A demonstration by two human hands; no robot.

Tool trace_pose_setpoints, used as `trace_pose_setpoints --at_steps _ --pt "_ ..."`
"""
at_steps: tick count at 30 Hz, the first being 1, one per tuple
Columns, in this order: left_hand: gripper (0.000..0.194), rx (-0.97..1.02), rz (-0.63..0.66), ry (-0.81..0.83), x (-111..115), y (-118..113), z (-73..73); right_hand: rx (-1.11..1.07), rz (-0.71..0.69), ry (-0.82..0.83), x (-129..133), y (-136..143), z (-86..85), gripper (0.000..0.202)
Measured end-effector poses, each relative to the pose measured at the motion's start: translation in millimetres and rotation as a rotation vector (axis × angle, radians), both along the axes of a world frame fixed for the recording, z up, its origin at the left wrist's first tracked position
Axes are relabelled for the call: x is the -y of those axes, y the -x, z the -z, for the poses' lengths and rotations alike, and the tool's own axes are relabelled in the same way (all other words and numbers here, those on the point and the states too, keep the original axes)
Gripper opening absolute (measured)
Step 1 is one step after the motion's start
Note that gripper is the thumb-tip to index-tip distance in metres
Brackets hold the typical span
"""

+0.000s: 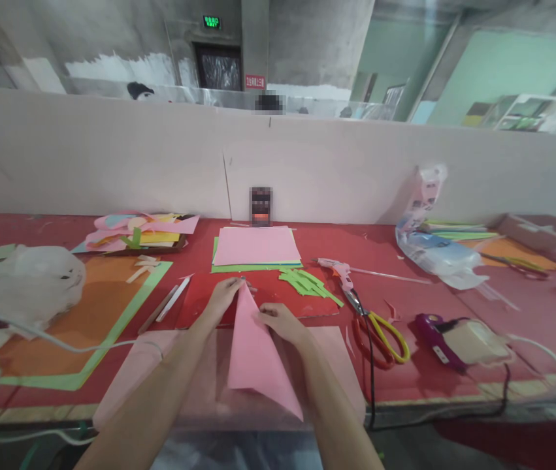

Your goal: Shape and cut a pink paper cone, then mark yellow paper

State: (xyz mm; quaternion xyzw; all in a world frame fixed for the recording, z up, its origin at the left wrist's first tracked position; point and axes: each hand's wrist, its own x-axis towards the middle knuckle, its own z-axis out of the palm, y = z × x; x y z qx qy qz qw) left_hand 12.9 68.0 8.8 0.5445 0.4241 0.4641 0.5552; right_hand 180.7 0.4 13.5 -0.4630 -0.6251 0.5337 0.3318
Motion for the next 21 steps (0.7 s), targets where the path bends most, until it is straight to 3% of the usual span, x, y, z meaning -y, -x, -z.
trace_pose_setpoints --at_steps 11,16,21 --pt "0.036 -0.002 0.033 0.002 1.1 -2.0 -1.1 0.019 -0.049 -0.024 0.1 0.8 -2.4 0.038" --pt "0.035 -0.183 0.015 -0.004 -3.2 -1.1 4.4 0.031 -0.013 -0.038 0.4 0.9 -3.1 0.039" --pt "0.033 -0.206 0.037 -0.018 -2.4 0.7 3.5 0.077 -0.019 -0.061 -0.2 1.4 -2.9 0.041"
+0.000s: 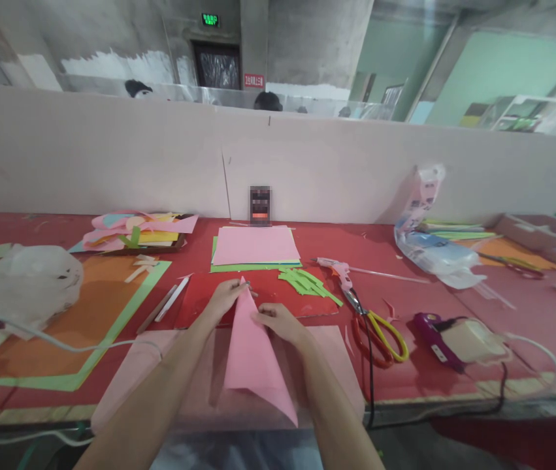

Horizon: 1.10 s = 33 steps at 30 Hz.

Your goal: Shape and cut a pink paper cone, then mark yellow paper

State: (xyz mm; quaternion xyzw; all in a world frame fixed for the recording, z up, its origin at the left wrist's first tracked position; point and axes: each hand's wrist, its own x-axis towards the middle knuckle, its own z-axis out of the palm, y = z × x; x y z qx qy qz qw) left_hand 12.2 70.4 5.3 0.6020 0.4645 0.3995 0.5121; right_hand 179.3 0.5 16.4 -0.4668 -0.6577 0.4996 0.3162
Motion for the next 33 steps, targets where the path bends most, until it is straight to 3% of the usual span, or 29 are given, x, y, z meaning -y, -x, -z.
trace_pose_setpoints --at_steps 5,15,22,33 --pt "0.036 0.012 0.020 0.026 2.1 -0.6 -3.9 -0.014 0.000 -0.003 0.9 0.2 -4.3 0.040" --pt "0.034 0.049 0.042 0.015 -0.8 -2.0 2.2 -0.029 0.020 0.005 0.6 1.3 -1.7 0.039" --pt "0.033 0.166 0.096 0.069 5.4 -2.7 -3.1 -0.020 0.023 -0.002 -0.8 0.2 -0.4 0.038" --pt "0.035 0.090 0.065 0.045 10.5 -3.0 -10.3 -0.040 0.011 -0.005 -2.0 -0.2 5.1 0.037"
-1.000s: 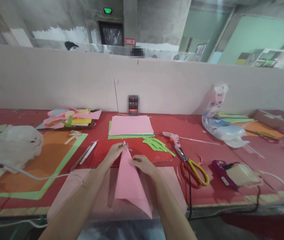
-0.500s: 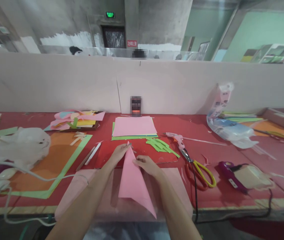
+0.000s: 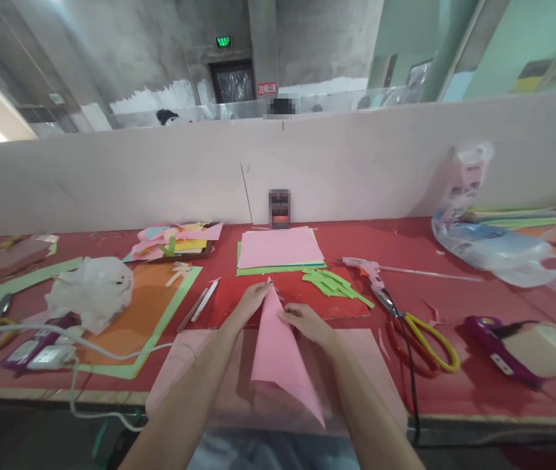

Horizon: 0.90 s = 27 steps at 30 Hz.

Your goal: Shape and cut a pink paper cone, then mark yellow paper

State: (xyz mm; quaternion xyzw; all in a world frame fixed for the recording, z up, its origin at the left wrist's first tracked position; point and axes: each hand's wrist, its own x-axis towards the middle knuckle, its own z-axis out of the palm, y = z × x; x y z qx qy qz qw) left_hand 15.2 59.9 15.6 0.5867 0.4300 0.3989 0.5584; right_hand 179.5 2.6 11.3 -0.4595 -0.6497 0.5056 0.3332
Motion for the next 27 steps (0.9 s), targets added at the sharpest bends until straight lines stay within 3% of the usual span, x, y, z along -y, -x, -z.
trace_pose_setpoints --at_steps 5,10,18,27 --pt "0.043 -0.080 -0.093 -0.026 1.7 3.4 5.7 -0.048 0.053 0.011 2.1 0.2 0.0 0.038" --pt "0.041 -0.060 -0.046 -0.067 2.0 6.1 16.0 -0.079 0.082 0.074 3.8 0.0 2.9 0.036" --pt "0.035 -0.257 -0.086 -0.264 5.5 2.1 13.7 -0.075 0.119 0.061 4.6 -0.4 0.7 0.033" --pt "0.033 -0.298 -0.060 -0.249 2.8 4.5 14.8 -0.050 0.107 0.126 6.6 0.8 -5.7 0.031"
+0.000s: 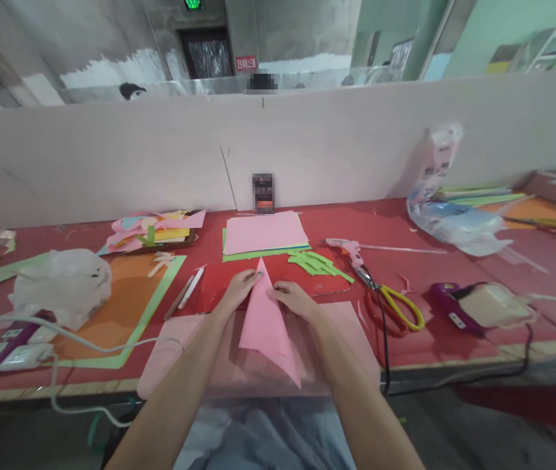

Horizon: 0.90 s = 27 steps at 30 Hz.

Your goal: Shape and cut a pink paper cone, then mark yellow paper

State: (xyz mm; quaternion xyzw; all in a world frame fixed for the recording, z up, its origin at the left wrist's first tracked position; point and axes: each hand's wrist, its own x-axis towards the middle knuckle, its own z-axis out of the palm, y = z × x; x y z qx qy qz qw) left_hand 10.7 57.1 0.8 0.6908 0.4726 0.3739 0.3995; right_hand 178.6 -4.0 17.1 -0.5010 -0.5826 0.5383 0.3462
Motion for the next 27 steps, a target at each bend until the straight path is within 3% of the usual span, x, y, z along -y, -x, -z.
trace_pose_setpoints --at_steps 9,13,19,21,27 --pt "0.033 0.085 -0.008 0.011 1.5 -0.3 -1.6 -0.038 0.007 -0.032 3.6 1.4 -6.4 0.032" --pt "0.033 0.203 -0.035 0.073 4.0 -1.4 -4.1 -0.151 0.029 -0.023 3.2 1.5 -5.7 0.034" --pt "0.036 0.305 0.116 0.235 11.2 -5.8 -5.0 -0.431 0.316 -0.122 -10.1 -7.8 1.7 0.033" --pt "0.036 0.280 0.190 0.253 14.9 -7.7 -6.9 -0.404 0.357 -0.164 -13.6 -9.1 3.3 0.032" --pt "0.036 0.162 0.256 0.141 21.4 -12.8 -9.3 -0.134 0.254 -0.182 -13.2 -2.6 4.8 0.033"
